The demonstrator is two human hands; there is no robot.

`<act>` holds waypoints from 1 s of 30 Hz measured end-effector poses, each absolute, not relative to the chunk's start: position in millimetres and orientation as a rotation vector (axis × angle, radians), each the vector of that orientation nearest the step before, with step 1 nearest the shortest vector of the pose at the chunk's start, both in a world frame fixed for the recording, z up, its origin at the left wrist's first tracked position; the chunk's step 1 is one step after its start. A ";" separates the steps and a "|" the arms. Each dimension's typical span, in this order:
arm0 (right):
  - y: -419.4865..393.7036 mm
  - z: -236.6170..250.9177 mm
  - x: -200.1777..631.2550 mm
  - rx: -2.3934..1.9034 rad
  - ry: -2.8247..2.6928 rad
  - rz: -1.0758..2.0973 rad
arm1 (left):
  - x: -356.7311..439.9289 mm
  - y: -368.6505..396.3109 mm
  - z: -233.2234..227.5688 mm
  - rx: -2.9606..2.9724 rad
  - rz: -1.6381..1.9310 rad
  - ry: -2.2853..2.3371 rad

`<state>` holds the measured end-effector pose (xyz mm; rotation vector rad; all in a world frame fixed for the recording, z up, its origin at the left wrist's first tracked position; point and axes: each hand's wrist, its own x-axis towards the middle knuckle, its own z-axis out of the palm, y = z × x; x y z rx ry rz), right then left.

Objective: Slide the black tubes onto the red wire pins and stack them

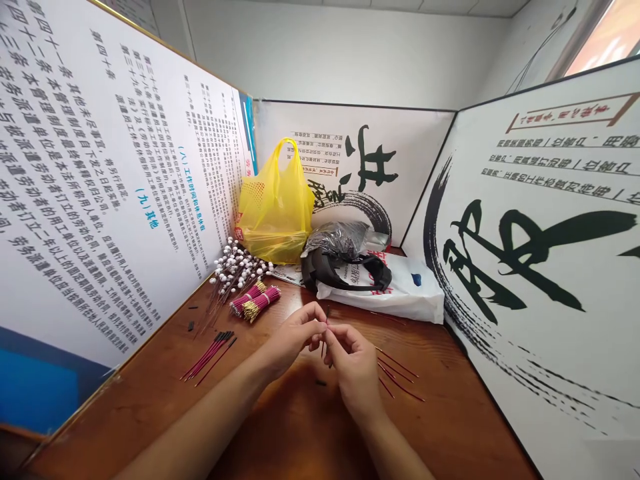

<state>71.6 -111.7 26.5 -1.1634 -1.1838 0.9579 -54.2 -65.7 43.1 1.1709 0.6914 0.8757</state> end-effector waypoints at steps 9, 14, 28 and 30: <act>-112.1 19.8 66.8 -1.160 -1.086 0.995 | -70.0 -93.9 29.7 1.653 0.942 0.972; -110.3 11.1 59.1 -1.189 -1.149 1.118 | -87.6 -105.3 11.7 1.770 0.841 1.205; -96.5 11.6 86.8 -1.399 -1.417 0.703 | -87.7 -119.7 13.3 1.959 0.556 1.725; -98.1 10.1 82.6 -1.403 -1.479 0.695 | -79.6 -115.5 13.2 1.926 0.619 1.755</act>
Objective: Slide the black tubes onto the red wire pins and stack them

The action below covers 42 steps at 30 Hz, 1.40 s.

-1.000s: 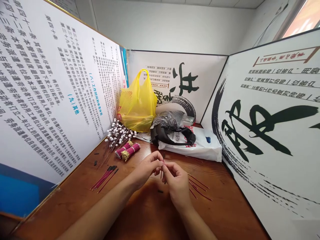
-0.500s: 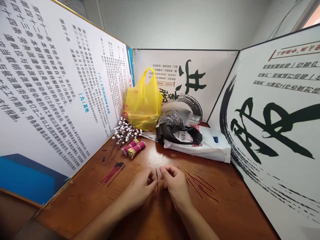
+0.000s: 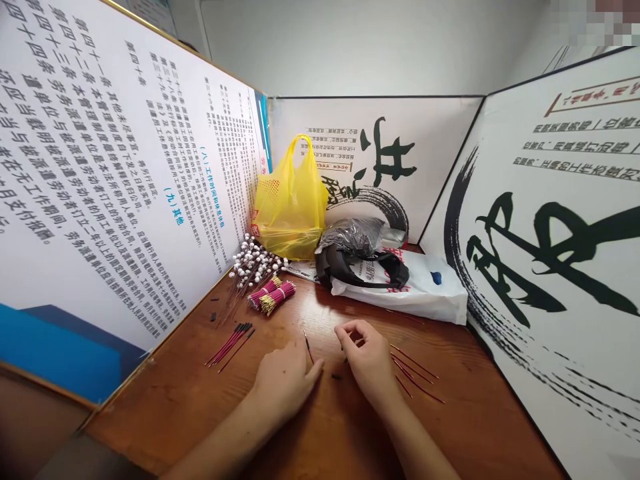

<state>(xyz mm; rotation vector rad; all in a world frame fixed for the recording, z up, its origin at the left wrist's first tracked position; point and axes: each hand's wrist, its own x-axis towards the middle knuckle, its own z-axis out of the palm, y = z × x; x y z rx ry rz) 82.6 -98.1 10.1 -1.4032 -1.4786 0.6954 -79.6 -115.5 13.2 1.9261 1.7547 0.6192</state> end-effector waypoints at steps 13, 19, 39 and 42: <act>-99.5 7.1 81.1 -1.477 -1.732 0.591 | -80.7 -102.8 38.4 2.268 -0.084 1.800; -97.1 2.1 76.3 -1.436 -1.579 0.897 | -83.8 -97.1 25.2 2.376 0.221 1.708; -103.8 9.9 68.5 -1.194 -1.291 1.237 | -82.7 -94.4 11.2 1.909 0.746 1.250; -104.4 11.5 67.4 -1.186 -1.285 1.235 | -82.7 -93.5 9.2 1.861 0.819 1.131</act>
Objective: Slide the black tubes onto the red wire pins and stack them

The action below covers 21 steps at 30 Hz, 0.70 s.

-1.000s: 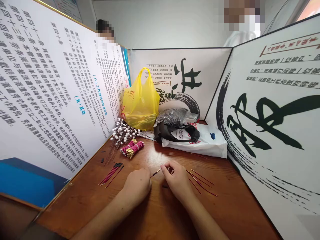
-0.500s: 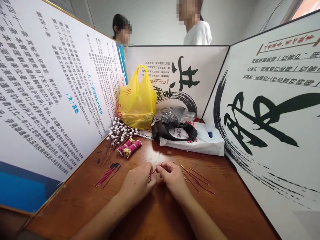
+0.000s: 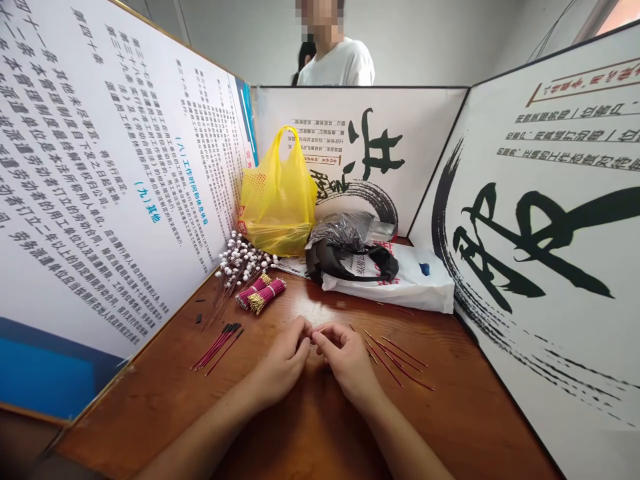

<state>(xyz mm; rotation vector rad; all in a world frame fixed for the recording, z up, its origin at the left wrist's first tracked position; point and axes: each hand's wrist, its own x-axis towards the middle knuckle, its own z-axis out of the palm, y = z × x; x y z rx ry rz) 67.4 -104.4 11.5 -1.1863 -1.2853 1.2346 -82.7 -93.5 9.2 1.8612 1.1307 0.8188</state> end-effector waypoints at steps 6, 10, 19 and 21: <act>-103.9 13.4 66.6 -1.170 -1.233 1.248 | -83.5 -96.9 13.5 1.880 0.824 1.127; -104.8 13.9 66.0 -1.177 -1.209 1.225 | -83.3 -98.0 16.9 1.878 0.831 1.108; -107.9 19.1 63.8 -1.172 -1.224 1.149 | -83.0 -97.5 18.9 1.848 0.921 1.131; -108.5 19.3 62.5 -1.146 -1.211 1.121 | -83.3 -97.4 19.1 1.846 0.931 1.138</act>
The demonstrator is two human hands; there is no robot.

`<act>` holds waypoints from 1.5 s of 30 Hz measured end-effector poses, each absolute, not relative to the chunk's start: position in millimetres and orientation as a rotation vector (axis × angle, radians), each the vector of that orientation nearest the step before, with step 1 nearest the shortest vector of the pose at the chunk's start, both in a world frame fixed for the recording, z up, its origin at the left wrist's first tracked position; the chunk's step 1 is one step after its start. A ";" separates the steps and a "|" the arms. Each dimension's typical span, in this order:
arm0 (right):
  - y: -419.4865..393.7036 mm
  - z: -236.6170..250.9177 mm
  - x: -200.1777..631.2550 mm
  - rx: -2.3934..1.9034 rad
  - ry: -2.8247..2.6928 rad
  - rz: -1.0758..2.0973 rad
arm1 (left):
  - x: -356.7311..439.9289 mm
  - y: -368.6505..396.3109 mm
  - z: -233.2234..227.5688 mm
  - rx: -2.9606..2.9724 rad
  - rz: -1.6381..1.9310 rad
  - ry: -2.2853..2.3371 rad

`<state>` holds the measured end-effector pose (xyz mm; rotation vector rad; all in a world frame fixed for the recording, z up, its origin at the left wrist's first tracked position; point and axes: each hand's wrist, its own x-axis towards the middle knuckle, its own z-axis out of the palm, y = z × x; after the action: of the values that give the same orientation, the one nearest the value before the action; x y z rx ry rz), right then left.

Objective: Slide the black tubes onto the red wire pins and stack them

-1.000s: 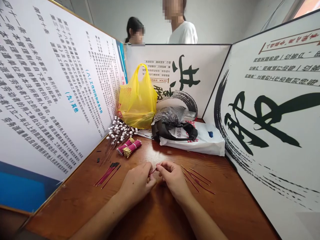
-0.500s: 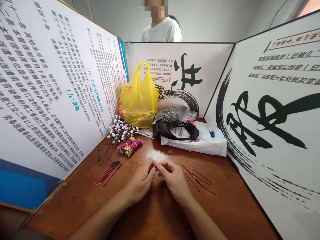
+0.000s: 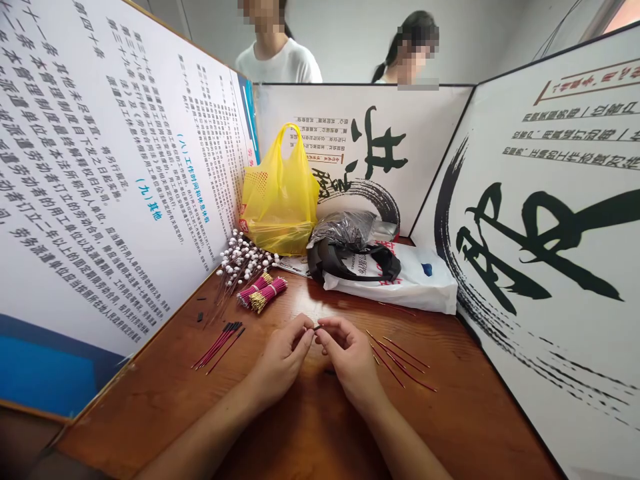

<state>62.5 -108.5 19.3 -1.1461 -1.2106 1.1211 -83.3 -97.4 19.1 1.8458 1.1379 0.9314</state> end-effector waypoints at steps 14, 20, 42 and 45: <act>-110.6 16.2 64.4 -1.170 -1.228 0.959 | -82.9 -97.6 20.3 1.859 0.931 1.208; -110.5 15.8 62.6 -1.167 -1.225 0.986 | -83.6 -98.3 19.9 1.895 0.958 1.223; -111.0 14.6 67.5 -1.276 -1.320 0.797 | -85.0 -97.5 16.3 1.840 0.961 1.156; -111.8 12.6 66.7 -1.301 -1.339 0.752 | -84.1 -99.7 16.8 1.843 0.966 1.160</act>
<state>66.7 -111.8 12.6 -1.3007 -1.3387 0.7522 -84.1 -99.7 16.8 1.8429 1.1605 0.9659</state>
